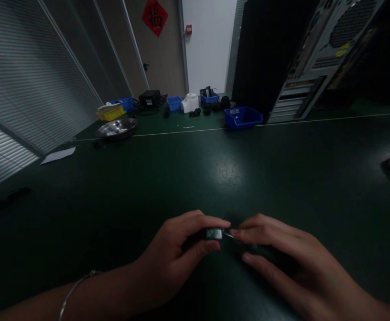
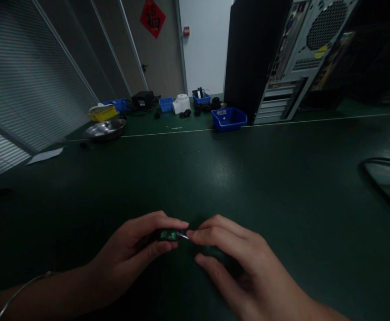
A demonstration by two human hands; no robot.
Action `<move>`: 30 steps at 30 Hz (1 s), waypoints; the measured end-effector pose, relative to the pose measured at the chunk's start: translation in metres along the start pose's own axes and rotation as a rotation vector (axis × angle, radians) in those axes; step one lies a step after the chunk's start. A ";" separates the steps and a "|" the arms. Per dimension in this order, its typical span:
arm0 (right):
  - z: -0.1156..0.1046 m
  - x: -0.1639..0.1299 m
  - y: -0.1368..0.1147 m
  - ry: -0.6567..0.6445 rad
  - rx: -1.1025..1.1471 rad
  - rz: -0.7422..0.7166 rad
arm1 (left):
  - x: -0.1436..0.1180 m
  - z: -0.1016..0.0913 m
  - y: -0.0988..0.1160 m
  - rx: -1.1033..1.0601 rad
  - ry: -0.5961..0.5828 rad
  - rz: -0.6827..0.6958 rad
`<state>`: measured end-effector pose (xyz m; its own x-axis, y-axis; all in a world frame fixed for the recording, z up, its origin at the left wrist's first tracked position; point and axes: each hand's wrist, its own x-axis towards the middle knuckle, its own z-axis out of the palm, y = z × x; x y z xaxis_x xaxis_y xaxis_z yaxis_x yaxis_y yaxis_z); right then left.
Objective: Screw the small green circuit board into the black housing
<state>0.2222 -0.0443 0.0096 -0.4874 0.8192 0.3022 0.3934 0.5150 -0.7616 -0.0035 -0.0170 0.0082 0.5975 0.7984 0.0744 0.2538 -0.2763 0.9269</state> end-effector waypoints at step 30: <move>-0.002 -0.001 -0.003 -0.026 -0.002 -0.010 | 0.001 0.002 0.005 -0.414 -0.017 -0.219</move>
<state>0.2233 -0.0459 0.0130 -0.5112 0.8074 0.2946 0.3901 0.5234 -0.7575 0.0001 -0.0191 0.0120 0.5769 0.8044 -0.1418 0.0520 0.1371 0.9892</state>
